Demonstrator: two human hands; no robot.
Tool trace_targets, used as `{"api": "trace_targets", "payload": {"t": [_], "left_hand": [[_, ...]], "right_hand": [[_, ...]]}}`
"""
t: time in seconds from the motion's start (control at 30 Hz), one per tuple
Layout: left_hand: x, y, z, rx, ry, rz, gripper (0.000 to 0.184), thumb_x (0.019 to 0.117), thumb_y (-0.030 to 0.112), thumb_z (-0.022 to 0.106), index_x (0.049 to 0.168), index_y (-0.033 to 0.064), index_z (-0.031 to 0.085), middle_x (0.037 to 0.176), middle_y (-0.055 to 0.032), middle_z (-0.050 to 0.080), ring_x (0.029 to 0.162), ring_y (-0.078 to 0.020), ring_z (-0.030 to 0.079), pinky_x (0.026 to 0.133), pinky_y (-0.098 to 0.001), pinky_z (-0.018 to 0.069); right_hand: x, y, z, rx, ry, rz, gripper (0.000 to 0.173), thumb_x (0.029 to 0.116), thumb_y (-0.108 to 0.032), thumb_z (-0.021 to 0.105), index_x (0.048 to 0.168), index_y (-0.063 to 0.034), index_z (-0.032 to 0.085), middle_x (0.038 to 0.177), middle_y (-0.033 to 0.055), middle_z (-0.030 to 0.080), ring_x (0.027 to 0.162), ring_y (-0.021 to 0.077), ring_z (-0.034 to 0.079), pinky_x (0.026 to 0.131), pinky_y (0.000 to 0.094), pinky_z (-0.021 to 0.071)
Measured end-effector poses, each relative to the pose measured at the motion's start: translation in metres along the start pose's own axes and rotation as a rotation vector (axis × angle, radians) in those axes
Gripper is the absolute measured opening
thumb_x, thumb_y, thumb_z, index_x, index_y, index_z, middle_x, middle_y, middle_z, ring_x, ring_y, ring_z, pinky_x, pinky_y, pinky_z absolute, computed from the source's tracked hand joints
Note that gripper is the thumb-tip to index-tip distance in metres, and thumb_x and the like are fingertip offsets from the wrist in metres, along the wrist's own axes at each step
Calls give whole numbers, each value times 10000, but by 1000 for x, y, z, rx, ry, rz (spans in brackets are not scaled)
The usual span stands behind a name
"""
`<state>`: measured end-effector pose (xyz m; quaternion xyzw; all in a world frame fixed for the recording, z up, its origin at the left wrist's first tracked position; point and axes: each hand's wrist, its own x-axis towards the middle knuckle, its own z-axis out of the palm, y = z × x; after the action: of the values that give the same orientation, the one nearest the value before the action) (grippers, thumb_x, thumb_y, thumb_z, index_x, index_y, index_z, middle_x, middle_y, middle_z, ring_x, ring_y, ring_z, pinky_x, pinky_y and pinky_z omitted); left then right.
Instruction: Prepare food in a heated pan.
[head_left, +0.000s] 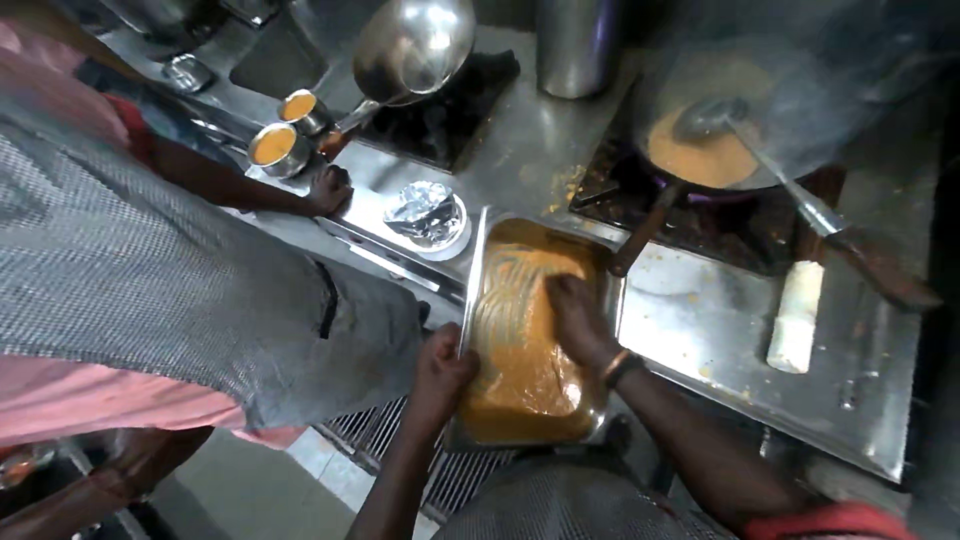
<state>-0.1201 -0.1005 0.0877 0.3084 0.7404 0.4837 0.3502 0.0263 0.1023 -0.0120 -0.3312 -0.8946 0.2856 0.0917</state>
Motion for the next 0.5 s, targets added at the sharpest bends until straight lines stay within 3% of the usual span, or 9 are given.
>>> {"api": "trace_targets", "payload": {"t": [0.1,0.13,0.23,0.3,0.4,0.47,0.5], "left_hand": [[4,-4,-1,23,29,-1,106,906,51,631,1011,62,643,859,-73,668,704,-175,648,594,-350,569],[5,-4,-1,21,37,-13,108,907,38,635,1012,57,650,879,-72,668,723,-174,649,613,-351,572],[5,-4,2,2,60,-61,116,895,35,647,1007,63,651,852,-70,667,720,-174,643,615,-347,561],[1,-5,4,2,58,-52,132,887,31,646,1017,60,649,841,-74,660,713,-179,640,613,-350,562],[3,-7,6,-33,81,-5,118,863,0,639,967,57,638,809,-69,652,675,-168,632,573,-331,552],[0,-8,5,-48,92,-36,154,873,-3,639,1010,65,654,890,-69,661,741,-170,643,619,-338,565],[-1,-10,5,-46,95,-52,179,880,5,645,1049,63,662,918,-77,676,759,-178,657,632,-351,576]], "right_hand": [[-46,-18,6,-38,-167,-66,515,882,-130,729,1384,-147,615,1419,103,574,1269,301,589,950,507,571],[-47,-24,4,-50,-184,-99,520,880,-137,736,1385,-169,618,1417,83,578,1268,279,592,953,477,574],[-8,-29,-9,-53,-42,-157,551,879,-55,723,1410,-118,588,1441,157,549,1338,354,533,1042,509,528],[25,-19,-11,-109,20,-121,555,942,-35,616,1485,-98,521,1517,174,489,1427,367,449,1149,510,439],[26,-5,-7,-166,13,26,479,984,-73,576,1459,-34,527,1469,216,518,1356,421,499,1109,585,441],[6,-5,-3,-168,-80,89,437,939,-76,636,1363,16,585,1376,240,573,1275,442,549,1062,625,453],[-7,-10,-2,-160,-137,85,432,901,-80,678,1322,-3,612,1319,229,597,1199,436,588,1000,638,484]]}}
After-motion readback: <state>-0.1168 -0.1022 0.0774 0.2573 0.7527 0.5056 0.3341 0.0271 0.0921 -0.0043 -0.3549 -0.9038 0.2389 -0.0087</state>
